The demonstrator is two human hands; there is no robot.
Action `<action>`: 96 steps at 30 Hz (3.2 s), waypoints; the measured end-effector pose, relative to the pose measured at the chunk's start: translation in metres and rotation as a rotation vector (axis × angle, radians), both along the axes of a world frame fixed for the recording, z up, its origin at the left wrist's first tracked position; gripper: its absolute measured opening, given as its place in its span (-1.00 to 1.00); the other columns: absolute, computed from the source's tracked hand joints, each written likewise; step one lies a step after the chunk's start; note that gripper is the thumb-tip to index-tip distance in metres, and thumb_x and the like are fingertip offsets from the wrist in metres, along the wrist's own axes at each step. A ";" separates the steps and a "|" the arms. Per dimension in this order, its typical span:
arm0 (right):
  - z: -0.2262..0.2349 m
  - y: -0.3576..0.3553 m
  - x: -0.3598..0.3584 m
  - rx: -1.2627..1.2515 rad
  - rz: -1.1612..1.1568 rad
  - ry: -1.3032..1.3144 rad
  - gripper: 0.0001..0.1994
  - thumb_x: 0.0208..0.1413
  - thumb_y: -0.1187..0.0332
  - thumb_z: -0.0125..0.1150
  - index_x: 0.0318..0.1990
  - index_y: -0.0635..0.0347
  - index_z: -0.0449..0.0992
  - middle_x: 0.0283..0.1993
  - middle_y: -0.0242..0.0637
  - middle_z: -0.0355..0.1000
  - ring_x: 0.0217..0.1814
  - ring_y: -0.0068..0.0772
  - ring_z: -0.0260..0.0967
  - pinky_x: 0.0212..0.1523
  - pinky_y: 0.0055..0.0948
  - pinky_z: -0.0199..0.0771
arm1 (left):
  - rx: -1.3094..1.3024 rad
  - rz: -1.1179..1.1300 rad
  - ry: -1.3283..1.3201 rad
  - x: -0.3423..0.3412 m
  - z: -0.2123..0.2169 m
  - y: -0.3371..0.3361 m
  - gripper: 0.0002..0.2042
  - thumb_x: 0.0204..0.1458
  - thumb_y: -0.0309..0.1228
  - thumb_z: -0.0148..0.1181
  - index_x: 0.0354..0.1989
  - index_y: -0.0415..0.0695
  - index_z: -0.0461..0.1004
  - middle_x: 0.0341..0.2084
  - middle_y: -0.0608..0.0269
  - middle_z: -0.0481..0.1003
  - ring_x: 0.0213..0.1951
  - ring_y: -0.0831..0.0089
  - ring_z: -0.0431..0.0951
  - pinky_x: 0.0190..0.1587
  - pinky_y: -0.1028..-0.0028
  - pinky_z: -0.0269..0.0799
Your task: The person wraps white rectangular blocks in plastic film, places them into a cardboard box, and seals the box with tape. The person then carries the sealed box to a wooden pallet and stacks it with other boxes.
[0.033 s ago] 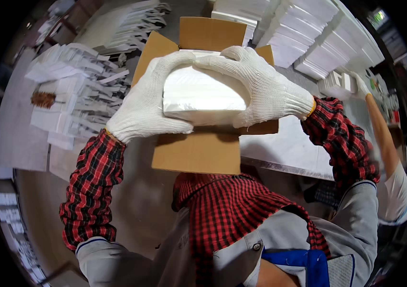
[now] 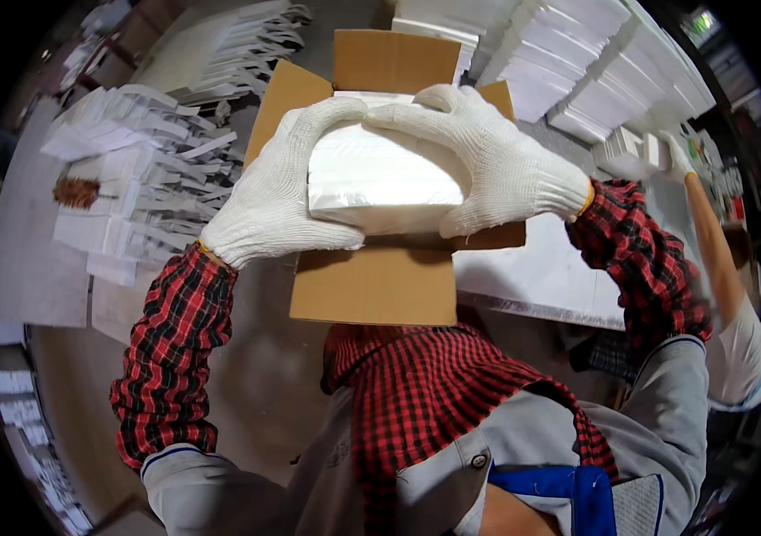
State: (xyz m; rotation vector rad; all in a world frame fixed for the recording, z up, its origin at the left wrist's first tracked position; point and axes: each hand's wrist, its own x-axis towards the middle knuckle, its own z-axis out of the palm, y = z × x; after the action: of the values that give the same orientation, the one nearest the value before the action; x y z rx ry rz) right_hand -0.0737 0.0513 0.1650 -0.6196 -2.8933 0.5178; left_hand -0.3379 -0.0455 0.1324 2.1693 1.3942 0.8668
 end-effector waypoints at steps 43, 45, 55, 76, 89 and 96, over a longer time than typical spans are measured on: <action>-0.005 0.068 0.087 -0.345 -0.504 0.607 -0.47 0.37 0.24 0.25 0.42 0.27 0.41 0.29 -0.20 0.53 0.32 -0.31 0.46 0.36 -0.29 0.40 | 0.391 0.331 0.195 -0.016 -0.010 -0.046 -0.34 0.08 -0.28 0.34 0.37 -0.29 0.36 0.36 -0.08 0.34 0.45 -0.03 0.26 0.49 0.11 0.13; -0.067 0.118 0.095 -0.576 -0.689 0.856 -0.49 0.44 0.24 0.16 0.44 0.27 0.38 0.25 -0.23 0.54 0.22 -0.42 0.50 0.28 -0.37 0.46 | 0.554 0.698 -0.392 -0.001 -0.070 -0.101 -0.32 0.22 -0.32 0.22 0.45 -0.40 0.18 0.39 -0.15 0.29 0.46 -0.05 0.22 0.50 0.01 0.09; -0.189 0.198 -0.006 -1.435 -0.701 0.741 -0.49 0.42 0.19 0.13 0.39 0.28 0.35 0.17 -0.23 0.39 0.24 -0.37 0.28 0.27 -0.39 0.29 | -0.484 0.811 0.160 0.109 -0.240 -0.145 -0.30 0.42 -0.04 -0.04 0.58 -0.23 0.02 0.48 -0.10 0.19 0.45 0.11 0.27 0.44 0.19 0.22; -0.136 -0.015 0.114 -0.556 -0.466 0.753 -0.34 0.52 0.23 -0.10 0.62 0.33 -0.11 0.71 0.14 -0.30 0.78 -0.02 -0.40 0.67 -0.24 -0.29 | -0.506 0.444 -1.113 0.089 -0.095 -0.010 -0.31 0.49 -0.03 -0.23 0.63 -0.16 -0.21 0.49 -0.01 0.17 0.44 0.20 0.26 0.46 0.28 0.18; -0.119 -0.009 0.099 -0.241 -0.500 0.517 0.07 0.03 0.23 0.53 0.57 0.38 -0.08 0.62 0.38 -0.22 0.67 0.36 -0.19 0.61 -0.02 -0.05 | -0.255 0.512 -0.154 0.111 -0.067 0.007 0.00 0.20 -0.33 0.30 0.61 -0.33 -0.34 0.60 -0.29 -0.22 0.60 -0.04 -0.12 0.56 0.19 -0.11; -0.122 0.023 0.095 -0.849 -0.660 0.739 0.06 0.06 0.23 0.56 0.58 0.28 -0.06 0.47 0.00 0.27 0.52 -0.18 0.22 0.49 -0.27 0.25 | -0.405 0.660 -0.710 0.107 -0.068 0.045 -0.04 0.20 -0.29 0.36 0.62 -0.24 -0.18 0.49 -0.02 0.17 0.44 0.22 0.24 0.48 0.30 0.09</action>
State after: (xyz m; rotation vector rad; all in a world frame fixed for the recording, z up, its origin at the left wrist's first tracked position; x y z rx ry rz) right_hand 0.0212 0.0738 0.0426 -1.1015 -1.5721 1.4611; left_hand -0.2313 -0.0008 0.0648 0.9362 1.6891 1.2707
